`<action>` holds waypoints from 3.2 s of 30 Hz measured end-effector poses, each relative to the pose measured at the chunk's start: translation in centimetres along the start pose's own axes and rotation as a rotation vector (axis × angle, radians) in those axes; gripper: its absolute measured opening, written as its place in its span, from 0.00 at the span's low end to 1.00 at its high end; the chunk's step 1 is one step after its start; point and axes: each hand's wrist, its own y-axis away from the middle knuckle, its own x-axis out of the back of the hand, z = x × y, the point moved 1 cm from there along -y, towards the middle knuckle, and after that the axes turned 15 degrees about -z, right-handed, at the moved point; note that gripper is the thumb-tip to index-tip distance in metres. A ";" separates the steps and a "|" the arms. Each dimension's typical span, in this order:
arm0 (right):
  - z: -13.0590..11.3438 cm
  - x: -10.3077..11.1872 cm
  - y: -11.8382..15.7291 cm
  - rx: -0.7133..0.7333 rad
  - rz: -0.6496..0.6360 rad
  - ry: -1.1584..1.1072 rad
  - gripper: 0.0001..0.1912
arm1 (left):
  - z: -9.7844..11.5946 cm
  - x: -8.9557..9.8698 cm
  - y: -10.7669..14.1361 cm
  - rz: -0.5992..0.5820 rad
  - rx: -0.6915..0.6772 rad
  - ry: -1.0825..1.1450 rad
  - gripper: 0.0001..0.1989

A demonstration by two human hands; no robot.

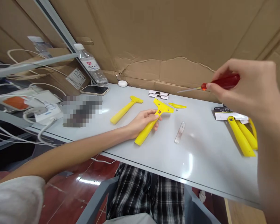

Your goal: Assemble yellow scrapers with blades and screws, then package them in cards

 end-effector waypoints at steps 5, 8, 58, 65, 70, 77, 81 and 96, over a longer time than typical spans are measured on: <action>3.2 -2.5 2.5 0.039 0.060 0.085 0.06 | 0.0 0.7 -0.4 -0.067 0.041 -0.200 0.07; 4.9 -3.8 3.5 0.000 0.155 0.031 0.06 | 0.3 1.0 -0.4 -0.095 0.038 -0.335 0.08; 1.7 -14.8 7.7 0.249 -0.499 0.155 0.21 | 0.4 0.3 -0.6 0.059 -0.223 -1.402 0.11; 4.1 -14.7 6.9 0.123 -0.390 0.271 0.22 | -1.0 3.2 3.0 0.029 -0.163 -1.651 0.20; 0.4 -15.6 8.6 0.194 -0.434 0.152 0.28 | -2.8 4.1 4.2 0.068 -0.077 -1.730 0.28; -3.1 -17.0 11.1 0.176 -0.675 0.172 0.41 | -2.9 3.4 4.1 0.070 0.019 -1.771 0.28; -3.0 -16.8 11.0 0.145 -0.713 0.186 0.41 | -2.9 3.4 4.1 0.074 0.027 -1.778 0.28; -3.0 -17.0 11.2 0.153 -0.661 0.161 0.39 | -3.3 3.4 4.1 0.062 0.010 -1.778 0.28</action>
